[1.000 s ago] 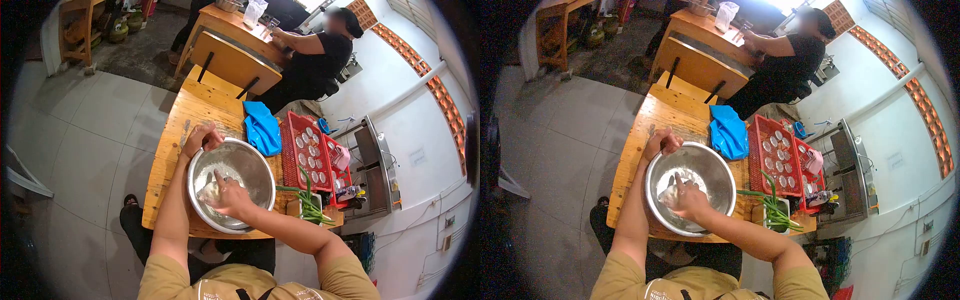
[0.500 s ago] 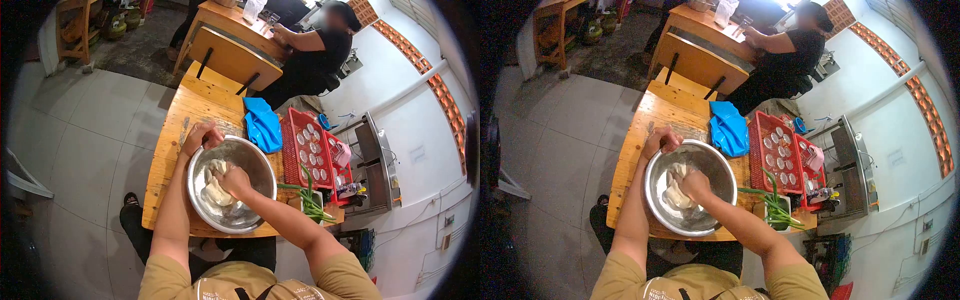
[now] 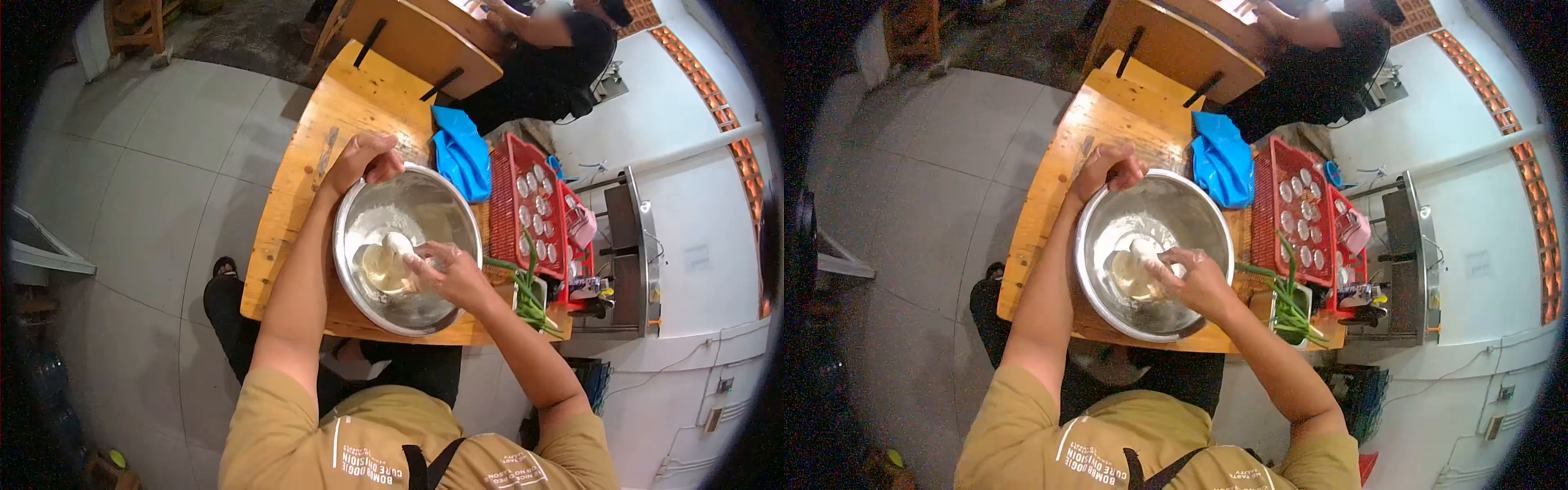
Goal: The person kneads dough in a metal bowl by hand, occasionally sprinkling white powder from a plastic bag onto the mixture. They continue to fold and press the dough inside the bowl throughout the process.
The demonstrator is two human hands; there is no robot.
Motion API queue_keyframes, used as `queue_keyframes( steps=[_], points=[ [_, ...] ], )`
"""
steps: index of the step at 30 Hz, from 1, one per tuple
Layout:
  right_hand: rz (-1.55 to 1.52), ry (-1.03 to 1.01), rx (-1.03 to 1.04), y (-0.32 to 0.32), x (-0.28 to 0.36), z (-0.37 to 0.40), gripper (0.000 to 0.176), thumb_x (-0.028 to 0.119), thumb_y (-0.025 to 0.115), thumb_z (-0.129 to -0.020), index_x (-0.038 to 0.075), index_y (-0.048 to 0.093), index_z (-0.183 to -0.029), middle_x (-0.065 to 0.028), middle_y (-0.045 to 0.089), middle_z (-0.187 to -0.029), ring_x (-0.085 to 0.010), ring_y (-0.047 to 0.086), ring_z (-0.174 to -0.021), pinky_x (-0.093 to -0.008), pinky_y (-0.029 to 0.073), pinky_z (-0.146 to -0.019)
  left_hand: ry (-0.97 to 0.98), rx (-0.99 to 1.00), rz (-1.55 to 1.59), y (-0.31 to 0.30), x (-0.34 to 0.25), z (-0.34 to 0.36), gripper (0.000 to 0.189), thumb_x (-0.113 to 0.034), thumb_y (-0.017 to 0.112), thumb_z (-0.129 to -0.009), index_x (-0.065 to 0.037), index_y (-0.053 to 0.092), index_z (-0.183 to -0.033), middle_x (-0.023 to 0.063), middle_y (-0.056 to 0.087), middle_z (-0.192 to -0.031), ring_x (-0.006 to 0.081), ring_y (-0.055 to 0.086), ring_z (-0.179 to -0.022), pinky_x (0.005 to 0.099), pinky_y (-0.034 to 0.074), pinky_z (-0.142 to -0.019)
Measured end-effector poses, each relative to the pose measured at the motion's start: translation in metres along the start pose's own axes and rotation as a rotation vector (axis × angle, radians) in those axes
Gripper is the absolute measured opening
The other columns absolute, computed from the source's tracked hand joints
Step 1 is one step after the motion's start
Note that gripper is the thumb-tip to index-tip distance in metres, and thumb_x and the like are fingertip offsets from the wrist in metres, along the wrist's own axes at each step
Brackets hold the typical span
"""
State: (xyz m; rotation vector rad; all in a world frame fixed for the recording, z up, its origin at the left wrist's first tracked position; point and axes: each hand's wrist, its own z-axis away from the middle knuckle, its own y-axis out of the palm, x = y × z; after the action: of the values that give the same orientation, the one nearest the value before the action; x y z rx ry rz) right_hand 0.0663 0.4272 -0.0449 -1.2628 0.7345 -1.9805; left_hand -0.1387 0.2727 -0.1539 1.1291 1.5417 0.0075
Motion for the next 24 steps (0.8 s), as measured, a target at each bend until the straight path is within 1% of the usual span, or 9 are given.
queue_keyframes(
  steps=[2,4,5,8,11,14,17,18,24],
  points=[
    [0.024,0.071,0.059,-0.005,0.012,-0.004,0.060,0.042,0.074,-0.095,-0.009,0.062,-0.125,-0.0275,0.067,-0.116,-0.0247,0.067,-0.104,-0.0347,0.053,-0.086,0.012,0.055,0.015,-0.001,0.001,-0.003,0.053,-0.040,0.054,-0.103,0.000,0.075,-0.075,0.0026,0.048,-0.049,0.0095,0.044,-0.044,0.0250,0.033,-0.047],
    [0.214,0.033,-0.085,0.006,-0.007,-0.020,0.072,0.055,0.068,-0.093,-0.007,0.060,-0.129,-0.0377,0.061,-0.124,-0.0433,0.063,-0.119,-0.0427,0.051,-0.100,0.020,0.065,0.030,-0.003,0.005,-0.004,0.053,-0.040,0.054,-0.103,0.000,0.075,-0.075,0.0027,0.048,-0.049,0.0097,0.044,-0.044,0.0252,0.033,-0.047],
    [0.213,0.029,-0.100,0.013,-0.011,-0.026,0.072,0.055,0.068,-0.093,-0.007,0.060,-0.129,-0.0377,0.061,-0.124,-0.0433,0.063,-0.119,-0.0427,0.051,-0.100,0.032,0.074,0.048,-0.004,0.007,-0.006,0.053,-0.039,0.054,-0.104,0.000,0.076,-0.075,0.0027,0.048,-0.049,0.0099,0.044,-0.044,0.0254,0.033,-0.047],
    [0.155,0.134,-0.005,0.031,-0.002,-0.031,0.107,0.070,0.061,-0.090,-0.019,0.034,-0.142,-0.0425,0.058,-0.124,-0.0471,0.057,-0.127,-0.0432,0.047,-0.108,0.067,0.086,0.054,-0.003,0.007,-0.005,0.053,-0.038,0.054,-0.104,0.000,0.076,-0.076,0.0033,0.049,-0.049,0.0103,0.043,-0.044,0.0248,0.038,-0.051],
    [0.414,0.036,0.273,0.044,0.012,-0.022,0.099,0.066,0.061,-0.090,-0.014,0.039,-0.142,-0.0391,0.061,-0.120,-0.0469,0.062,-0.117,-0.0477,0.050,-0.101,0.049,0.085,0.077,-0.003,0.006,-0.006,0.053,-0.037,0.054,-0.105,0.001,0.076,-0.076,0.0034,0.048,-0.047,0.0102,0.043,-0.043,0.0244,0.044,-0.059],
    [0.248,-0.022,0.113,0.057,0.025,0.004,0.076,0.052,0.068,-0.090,-0.006,0.049,-0.136,-0.0366,0.062,-0.118,-0.0462,0.063,-0.110,-0.0492,0.051,-0.095,0.055,0.105,0.113,-0.002,0.005,-0.005,0.053,-0.036,0.054,-0.105,0.001,0.076,-0.075,0.0032,0.045,-0.044,0.0107,0.044,-0.043,0.0242,0.048,-0.069],
    [0.308,-0.031,0.125,0.063,0.021,0.008,0.072,0.049,0.070,-0.089,-0.004,0.051,-0.134,-0.0344,0.062,-0.117,-0.0458,0.062,-0.111,-0.0500,0.050,-0.096,0.045,0.110,0.103,0.003,0.003,-0.004,0.053,-0.036,0.054,-0.105,0.001,0.076,-0.075,0.0031,0.044,-0.043,0.0115,0.044,-0.043,0.0244,0.048,-0.072],
    [0.289,-0.058,0.033,0.068,0.017,0.010,0.069,0.052,0.073,-0.087,-0.007,0.057,-0.120,-0.0335,0.064,-0.112,-0.0452,0.061,-0.109,-0.0490,0.049,-0.097,0.045,0.087,0.076,0.003,0.002,-0.003,0.053,-0.036,0.054,-0.105,0.001,0.076,-0.075,0.0031,0.044,-0.043,0.0120,0.044,-0.043,0.0245,0.048,-0.073],
    [0.206,-0.100,0.037,0.062,0.001,0.015,0.061,0.043,0.077,-0.085,0.000,0.055,-0.122,-0.0283,0.064,-0.116,-0.0437,0.063,-0.110,-0.0495,0.050,-0.093,0.033,0.052,0.081,0.004,0.002,0.007,0.052,-0.034,0.053,-0.105,0.000,0.075,-0.072,0.0032,0.042,-0.042,0.0131,0.042,-0.043,0.0283,0.049,-0.079]
  ],
)
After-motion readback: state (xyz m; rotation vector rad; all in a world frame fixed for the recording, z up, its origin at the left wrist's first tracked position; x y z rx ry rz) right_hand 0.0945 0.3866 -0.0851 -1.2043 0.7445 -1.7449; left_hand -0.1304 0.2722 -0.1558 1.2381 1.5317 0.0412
